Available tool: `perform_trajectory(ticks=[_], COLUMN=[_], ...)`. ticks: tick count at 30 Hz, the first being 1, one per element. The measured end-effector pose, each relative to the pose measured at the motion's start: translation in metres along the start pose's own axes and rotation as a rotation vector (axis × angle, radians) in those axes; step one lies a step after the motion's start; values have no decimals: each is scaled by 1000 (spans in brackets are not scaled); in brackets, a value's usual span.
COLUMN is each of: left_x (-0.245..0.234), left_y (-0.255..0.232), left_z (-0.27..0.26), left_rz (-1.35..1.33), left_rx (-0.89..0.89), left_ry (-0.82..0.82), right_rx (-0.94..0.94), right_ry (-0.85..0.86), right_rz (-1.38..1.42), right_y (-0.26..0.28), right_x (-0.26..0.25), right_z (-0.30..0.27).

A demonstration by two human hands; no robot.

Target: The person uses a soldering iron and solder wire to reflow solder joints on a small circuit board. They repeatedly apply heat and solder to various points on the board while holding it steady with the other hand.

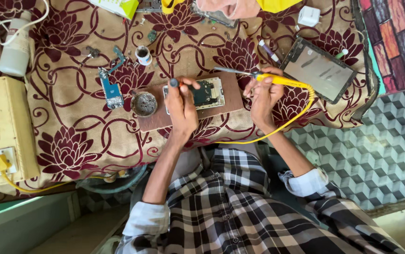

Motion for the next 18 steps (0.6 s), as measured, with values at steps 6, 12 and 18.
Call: perform_trajectory(ticks=[6, 12, 18], left_x=[-17, -33, -34], left_y=[5, -9, -14], left_z=[-4, 8, 7], left_rz=[-70, 49, 259], left_rx=[165, 132, 482], left_ry=[-188, -133, -183], right_rx=[-62, -229, -124], right_ry=[45, 162, 104], right_rz=[-33, -241, -190], right_y=[1, 9, 11], right_x=[2, 10, 9], right_z=[-7, -9, -13])
Point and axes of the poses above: each hand's wrist, its own z-axis towards the middle knuckle, its own x-axis out of the palm, y = z × x, the point moved 1 cm from there along z, towards the middle knuckle, and after that the axes turned 13 degrees about -y, right-handed, at the moved point
